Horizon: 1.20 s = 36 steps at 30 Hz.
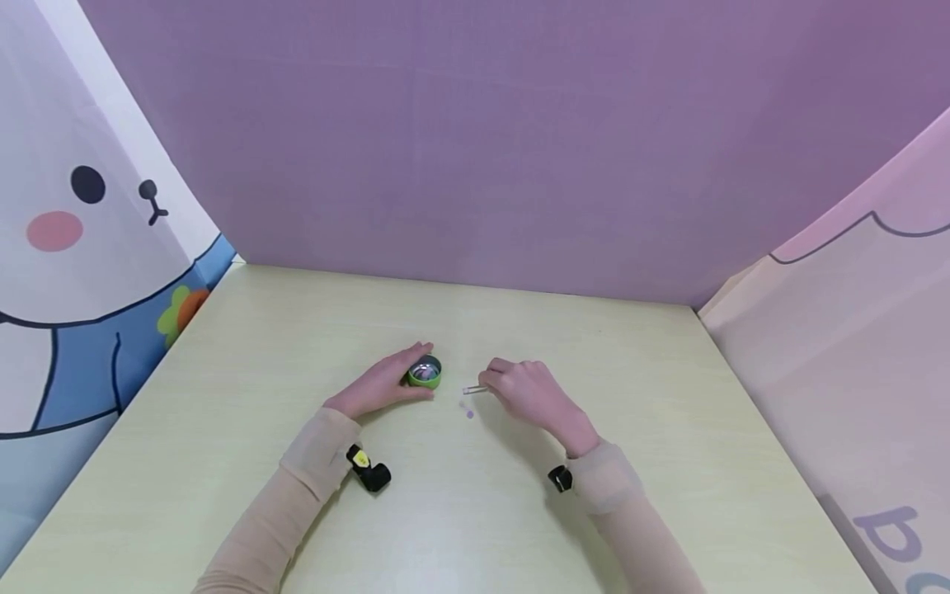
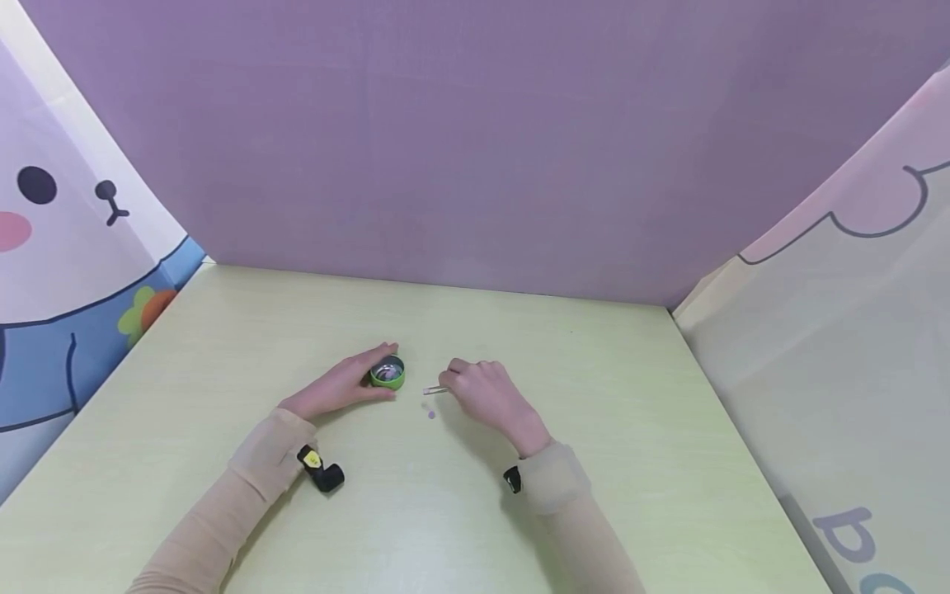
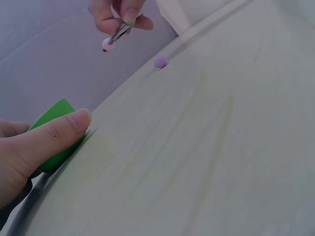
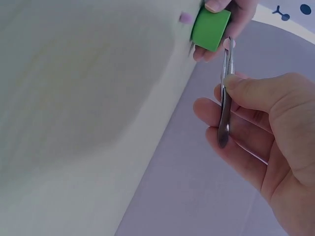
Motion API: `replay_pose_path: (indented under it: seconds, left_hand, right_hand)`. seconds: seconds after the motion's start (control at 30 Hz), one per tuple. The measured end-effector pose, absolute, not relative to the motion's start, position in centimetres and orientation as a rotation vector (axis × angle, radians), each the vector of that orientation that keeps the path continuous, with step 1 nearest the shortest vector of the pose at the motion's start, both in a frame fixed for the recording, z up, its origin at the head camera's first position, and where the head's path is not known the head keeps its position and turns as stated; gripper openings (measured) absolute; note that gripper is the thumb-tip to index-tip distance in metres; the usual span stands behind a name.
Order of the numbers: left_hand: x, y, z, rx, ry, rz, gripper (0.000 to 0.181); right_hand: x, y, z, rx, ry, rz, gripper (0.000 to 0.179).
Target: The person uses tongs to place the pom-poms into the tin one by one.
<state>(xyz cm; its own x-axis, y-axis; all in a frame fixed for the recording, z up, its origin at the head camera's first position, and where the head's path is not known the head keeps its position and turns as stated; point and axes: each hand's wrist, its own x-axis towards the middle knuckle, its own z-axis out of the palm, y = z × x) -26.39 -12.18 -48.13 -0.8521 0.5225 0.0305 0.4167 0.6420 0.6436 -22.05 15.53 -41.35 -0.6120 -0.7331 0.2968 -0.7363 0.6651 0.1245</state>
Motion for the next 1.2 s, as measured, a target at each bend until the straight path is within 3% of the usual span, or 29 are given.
replay_pose_path:
  seconds: [1.2]
  left_hand:
    - [-26.3,-12.0,-48.1,0.798,2.707,1.002,0.090]
  right_hand:
    - [-24.8,11.4,-39.5,1.201,-2.610,0.099,0.015]
